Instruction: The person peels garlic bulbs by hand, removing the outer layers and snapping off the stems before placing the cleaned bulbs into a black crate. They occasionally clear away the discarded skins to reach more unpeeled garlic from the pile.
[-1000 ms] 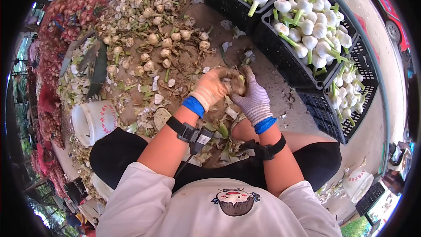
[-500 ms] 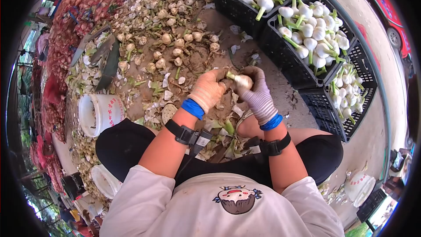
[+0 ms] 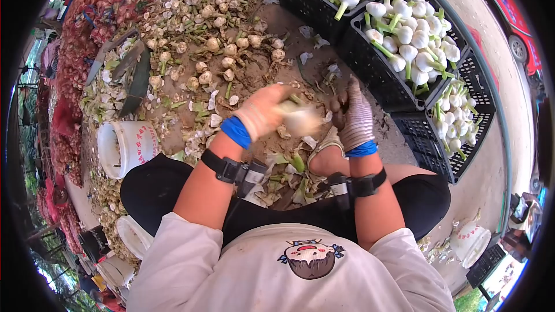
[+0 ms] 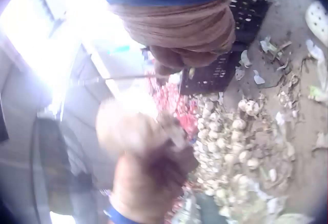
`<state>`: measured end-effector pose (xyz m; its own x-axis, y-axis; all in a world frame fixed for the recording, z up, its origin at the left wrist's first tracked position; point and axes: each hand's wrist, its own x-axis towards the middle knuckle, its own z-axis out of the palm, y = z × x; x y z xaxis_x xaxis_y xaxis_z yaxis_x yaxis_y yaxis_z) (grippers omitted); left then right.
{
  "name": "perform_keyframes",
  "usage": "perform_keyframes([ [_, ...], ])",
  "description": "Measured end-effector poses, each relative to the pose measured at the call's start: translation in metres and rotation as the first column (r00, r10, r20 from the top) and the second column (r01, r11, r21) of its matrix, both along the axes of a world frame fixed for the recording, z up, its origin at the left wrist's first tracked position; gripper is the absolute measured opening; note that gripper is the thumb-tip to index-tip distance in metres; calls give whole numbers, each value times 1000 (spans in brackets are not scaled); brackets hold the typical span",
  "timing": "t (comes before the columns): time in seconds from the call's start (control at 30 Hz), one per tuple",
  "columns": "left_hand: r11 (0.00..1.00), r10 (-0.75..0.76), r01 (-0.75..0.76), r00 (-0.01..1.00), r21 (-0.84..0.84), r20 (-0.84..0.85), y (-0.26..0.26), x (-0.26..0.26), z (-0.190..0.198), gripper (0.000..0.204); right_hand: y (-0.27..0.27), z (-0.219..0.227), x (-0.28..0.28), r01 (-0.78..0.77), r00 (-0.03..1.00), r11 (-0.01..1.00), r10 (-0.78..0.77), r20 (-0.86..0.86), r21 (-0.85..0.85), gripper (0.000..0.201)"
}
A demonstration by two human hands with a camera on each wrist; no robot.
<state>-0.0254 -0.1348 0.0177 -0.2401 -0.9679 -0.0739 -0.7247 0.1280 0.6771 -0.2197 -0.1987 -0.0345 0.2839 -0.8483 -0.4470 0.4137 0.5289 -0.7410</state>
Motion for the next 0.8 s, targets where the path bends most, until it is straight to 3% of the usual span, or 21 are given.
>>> perform_keyframes([
  [0.03, 962, 221, -155, 924, 224, -311, 3, 1, 15, 29, 1, 21, 1, -138, 970, 990, 129, -207, -33, 44],
  [0.07, 856, 466, -213, 713, 471, -524, 4, 2, 22, 28, 5, 41, 5, -276, 882, 961, 239, -406, -35, 47],
  [0.1, 918, 361, -213, 799, 335, -481, -2, 6, 13, 26, 10, 34, 13, -247, 929, 967, 218, -299, -63, 54],
  [0.13, 911, 393, -274, 804, 308, -447, -5, 5, 11, 24, 16, 27, 21, -220, 961, 972, 201, -190, -86, 61],
  [0.17, 900, 419, -317, 815, 298, -400, -7, 2, 12, 26, 16, 24, 26, -247, 963, 969, 243, 113, 23, 70],
  [0.23, 888, 448, -363, 821, 284, -353, -10, -1, 16, 28, 16, 24, 25, -299, 910, 954, 281, 304, 15, 74],
  [0.27, 811, 571, -375, 676, 449, -466, -10, -3, 17, 29, 16, 24, 22, -328, 870, 944, 311, 383, -23, 73],
  [0.3, 720, 683, -339, 501, 606, -531, -10, -5, 16, 31, 19, 24, 22, -324, 872, 946, 305, 382, -16, 73],
  [0.33, 719, 682, -331, 503, 611, -530, -8, -6, 9, 31, 22, 31, 24, -262, 917, 962, 273, 292, -76, 63],
  [0.4, 902, 431, -371, 748, 220, -505, -5, -7, -7, 34, 20, 34, 20, -206, 953, 967, 233, 196, -147, 55],
  [0.43, 712, 700, -408, 480, 572, -528, -11, -8, 0, 37, 17, 32, 17, -280, 951, 947, 296, 87, -160, 54],
  [0.47, 710, 701, -408, 478, 573, -528, -13, -4, -6, 37, 16, 32, 15, -352, 935, 922, 354, -20, -163, 55],
  [0.53, 718, 680, -584, 471, 380, -561, -14, 16, -34, 41, 19, 37, 15, -350, 932, 922, 361, 41, -168, 55],
  [0.57, 547, 808, -750, 358, 371, -468, -20, 27, -39, 49, 21, 41, 14, -363, 927, 918, 373, 40, -159, 52],
  [0.6, 551, 806, -748, 363, 369, -468, -20, 29, -47, 49, 21, 43, 13, -374, 923, 915, 384, 37, -152, 49],
  [0.63, 678, 695, -725, 686, -121, -215, -19, 25, -37, 52, 21, 43, 14, -372, 923, 915, 382, 38, -155, 49],
  [0.67, 742, 580, -424, 795, -520, 179, -15, 20, -26, 55, 22, 40, 15, -380, 923, 909, 362, -128, -171, 48],
  [0.7, 806, 537, -470, 836, -359, 113, -6, 9, -18, 56, 24, 36, 17, -391, 899, 901, 330, -288, -186, 48],
  [0.73, 805, 539, -471, 834, -360, 117, -3, -1, -3, 56, 23, 30, 18, -393, 899, 900, 333, -284, -187, 48],
  [0.8, 933, 360, -356, 925, -50, 119, -2, -18, 24, 53, 20, 17, 18, -450, 838, 817, 248, -487, -359, 49],
])
